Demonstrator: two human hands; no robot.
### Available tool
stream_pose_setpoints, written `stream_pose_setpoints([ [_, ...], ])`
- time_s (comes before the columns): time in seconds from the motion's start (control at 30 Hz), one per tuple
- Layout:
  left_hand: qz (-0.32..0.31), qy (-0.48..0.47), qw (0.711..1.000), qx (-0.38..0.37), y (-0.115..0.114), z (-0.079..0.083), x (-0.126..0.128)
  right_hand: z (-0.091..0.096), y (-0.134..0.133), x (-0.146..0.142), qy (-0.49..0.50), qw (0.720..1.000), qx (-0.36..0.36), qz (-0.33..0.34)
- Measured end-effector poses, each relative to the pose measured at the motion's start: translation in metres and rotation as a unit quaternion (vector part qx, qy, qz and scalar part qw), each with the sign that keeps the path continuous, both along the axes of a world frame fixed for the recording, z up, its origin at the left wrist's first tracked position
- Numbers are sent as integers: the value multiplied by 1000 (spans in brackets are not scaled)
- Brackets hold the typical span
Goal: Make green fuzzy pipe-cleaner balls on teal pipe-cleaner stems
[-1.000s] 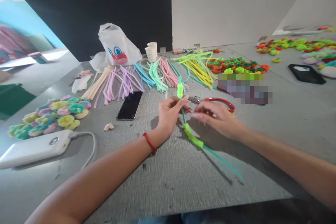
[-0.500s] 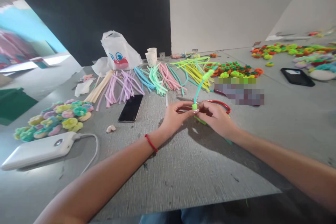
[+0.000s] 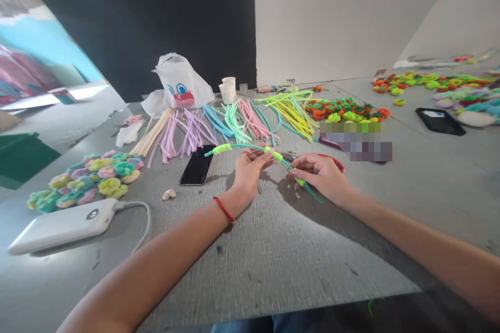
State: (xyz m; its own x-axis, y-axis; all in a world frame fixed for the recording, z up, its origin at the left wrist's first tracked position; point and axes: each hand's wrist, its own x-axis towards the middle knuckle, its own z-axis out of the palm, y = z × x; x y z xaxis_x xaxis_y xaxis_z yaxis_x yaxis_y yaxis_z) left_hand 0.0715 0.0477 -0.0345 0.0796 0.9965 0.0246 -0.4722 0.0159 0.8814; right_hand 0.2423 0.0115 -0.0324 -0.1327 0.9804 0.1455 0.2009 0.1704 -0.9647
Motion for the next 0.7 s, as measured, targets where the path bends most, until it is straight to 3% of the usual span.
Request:
stream_pose_setpoints([
  [0.2,-18,-33,999,8,3,0,-2,1,-3,-4,19,1000,-7,24],
  [0.4,-51,-5,998,44,3,-4,-1,0,-3,-4,24,1000,-4,12],
  [0.6,-22,45,997,65,-4,-2,2,2,-5,-3,40,997,-49,40],
  [0.7,-77,84,989,91,-9,-2,3,2,-6,-4,42,998,-37,34],
])
